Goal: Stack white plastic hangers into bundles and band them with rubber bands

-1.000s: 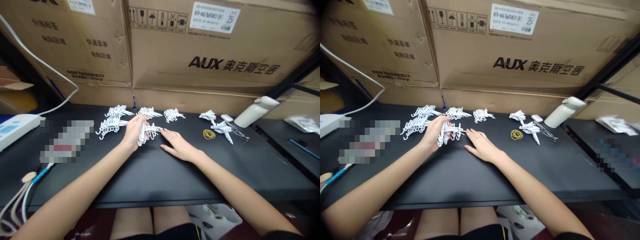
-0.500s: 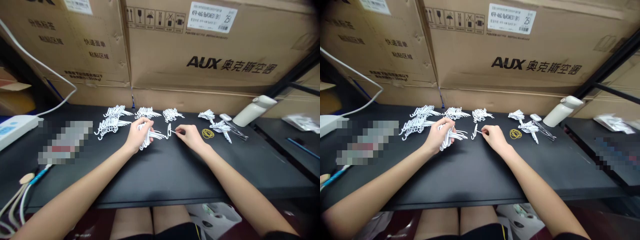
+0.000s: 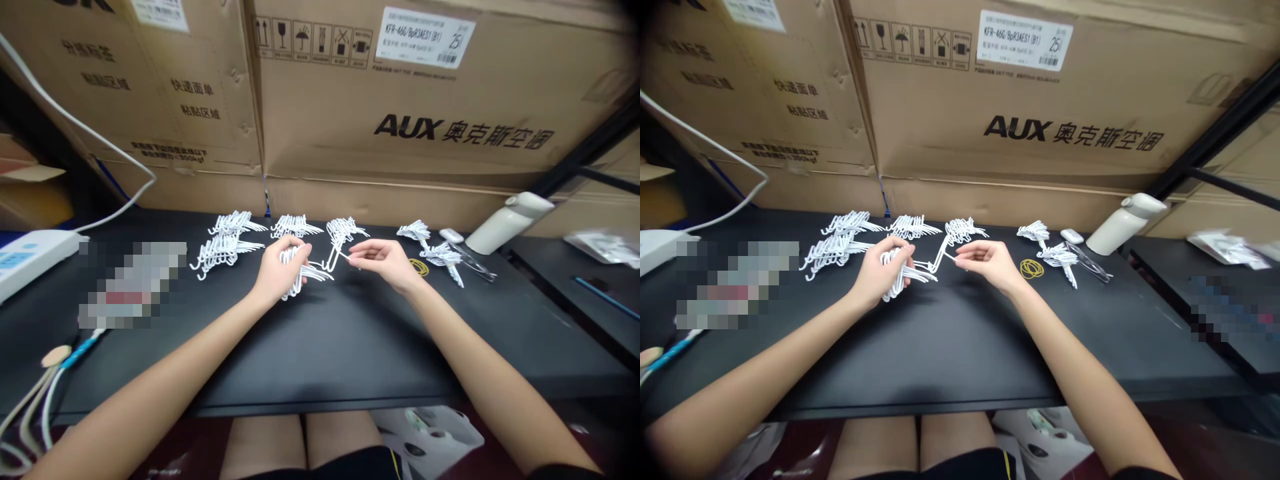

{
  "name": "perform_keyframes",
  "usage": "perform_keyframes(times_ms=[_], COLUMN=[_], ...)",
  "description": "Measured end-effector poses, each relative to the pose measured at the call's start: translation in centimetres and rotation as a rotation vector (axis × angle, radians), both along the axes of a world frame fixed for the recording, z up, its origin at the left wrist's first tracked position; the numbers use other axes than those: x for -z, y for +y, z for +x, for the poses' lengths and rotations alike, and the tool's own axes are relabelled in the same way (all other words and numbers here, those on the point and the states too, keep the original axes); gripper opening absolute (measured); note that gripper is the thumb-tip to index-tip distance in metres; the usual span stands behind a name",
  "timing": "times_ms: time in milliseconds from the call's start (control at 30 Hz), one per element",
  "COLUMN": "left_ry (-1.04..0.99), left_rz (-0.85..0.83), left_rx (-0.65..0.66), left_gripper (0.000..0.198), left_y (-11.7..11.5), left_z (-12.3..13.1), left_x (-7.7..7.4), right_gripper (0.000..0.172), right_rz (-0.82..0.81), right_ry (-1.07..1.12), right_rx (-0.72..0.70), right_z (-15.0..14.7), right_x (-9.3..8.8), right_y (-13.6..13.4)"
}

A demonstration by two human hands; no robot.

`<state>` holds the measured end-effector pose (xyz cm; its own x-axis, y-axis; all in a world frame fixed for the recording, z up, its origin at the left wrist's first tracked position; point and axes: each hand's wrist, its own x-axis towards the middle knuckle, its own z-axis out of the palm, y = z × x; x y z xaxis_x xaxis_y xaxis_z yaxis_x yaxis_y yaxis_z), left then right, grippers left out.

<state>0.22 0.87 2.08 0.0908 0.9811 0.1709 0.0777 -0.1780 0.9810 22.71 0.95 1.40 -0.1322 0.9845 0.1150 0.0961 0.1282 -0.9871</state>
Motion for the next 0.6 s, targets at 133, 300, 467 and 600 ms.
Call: perform_keyframes(times_ms=[133,300,467,600], left_ry=[0.008,0.028,0.096,0.093], left_rz=[0.001,0.012,0.059,0.113], left_rx=[0.009,0.043,0.046,0.038], left_gripper=[0.024,0.022,0.023,0.023], left_y=[-0.3,-0.5,-0.4,-0.2], left_z=[0.2,0.3,0.2,0.2], left_x=[-0.2,-0.1,0.2,0.3], right_gripper=[0.033,0.03,0.03,0.03], right_rz=[-0.006,-0.005,-0.032,-0.061], right_ry=[-0.025,-0.031,-0.011,0.009], right_rx=[-0.06,-0.096,-0.115,-0.1], right_z=[-0.8,-1.8,-2.3,-2.9], right_x=[-0.1,0.1,0.1,0.2], right_y=[-0.6,-1.1,-1.4,-1.7])
